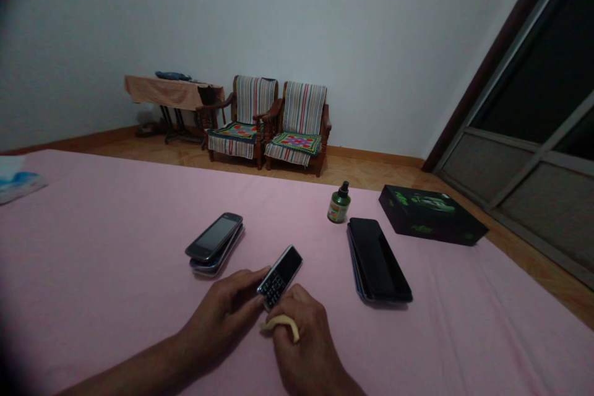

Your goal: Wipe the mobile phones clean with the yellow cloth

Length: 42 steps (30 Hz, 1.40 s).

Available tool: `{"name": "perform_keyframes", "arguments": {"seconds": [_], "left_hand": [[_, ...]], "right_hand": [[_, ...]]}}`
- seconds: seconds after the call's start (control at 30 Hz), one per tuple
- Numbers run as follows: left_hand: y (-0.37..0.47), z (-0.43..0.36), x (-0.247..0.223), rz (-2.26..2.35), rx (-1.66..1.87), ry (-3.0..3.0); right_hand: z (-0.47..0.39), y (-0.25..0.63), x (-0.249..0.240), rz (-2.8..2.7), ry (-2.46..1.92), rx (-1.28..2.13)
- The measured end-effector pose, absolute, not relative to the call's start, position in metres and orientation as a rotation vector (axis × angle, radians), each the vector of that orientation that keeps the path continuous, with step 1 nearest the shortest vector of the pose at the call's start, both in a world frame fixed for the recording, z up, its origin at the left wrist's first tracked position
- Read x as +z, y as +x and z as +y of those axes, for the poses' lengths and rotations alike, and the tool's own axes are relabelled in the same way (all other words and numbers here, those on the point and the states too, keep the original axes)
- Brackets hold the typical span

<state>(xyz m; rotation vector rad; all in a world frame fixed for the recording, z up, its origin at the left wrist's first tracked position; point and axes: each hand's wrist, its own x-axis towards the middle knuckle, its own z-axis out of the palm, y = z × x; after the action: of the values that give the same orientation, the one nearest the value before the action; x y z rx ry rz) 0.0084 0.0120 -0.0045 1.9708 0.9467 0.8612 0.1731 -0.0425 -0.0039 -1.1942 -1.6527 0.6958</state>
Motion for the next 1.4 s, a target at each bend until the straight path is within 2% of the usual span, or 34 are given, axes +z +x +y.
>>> {"name": "perform_keyframes", "arguments": {"seconds": [0.27, 0.53, 0.73, 0.9, 1.07, 1.4], "left_hand": [[0.002, 0.017, -0.01, 0.948, 1.163, 1.884], [-0.001, 0.019, -0.008, 0.932, 0.926, 1.721], [-0.007, 0.018, -0.001, 0.96, 0.994, 1.949], [-0.009, 0.021, -0.005, 0.945, 0.993, 1.873], [-0.007, 0.022, -0.004, 0.961, 0.983, 1.821], [-0.007, 0.024, -0.006, 0.941, 0.999, 1.893]], "right_hand": [[-0.044, 0.179, -0.004, -1.706, -1.15, 0.597], [-0.045, 0.187, -0.004, -1.665, -1.114, 0.39], [-0.038, 0.193, 0.004, -1.743, -1.158, 0.119], [-0.033, 0.171, 0.013, -2.009, -1.188, -0.074], [-0.026, 0.141, 0.001, -2.112, -1.161, -0.317], [-0.028, 0.146, -0.017, -2.142, -1.23, -0.428]]}}
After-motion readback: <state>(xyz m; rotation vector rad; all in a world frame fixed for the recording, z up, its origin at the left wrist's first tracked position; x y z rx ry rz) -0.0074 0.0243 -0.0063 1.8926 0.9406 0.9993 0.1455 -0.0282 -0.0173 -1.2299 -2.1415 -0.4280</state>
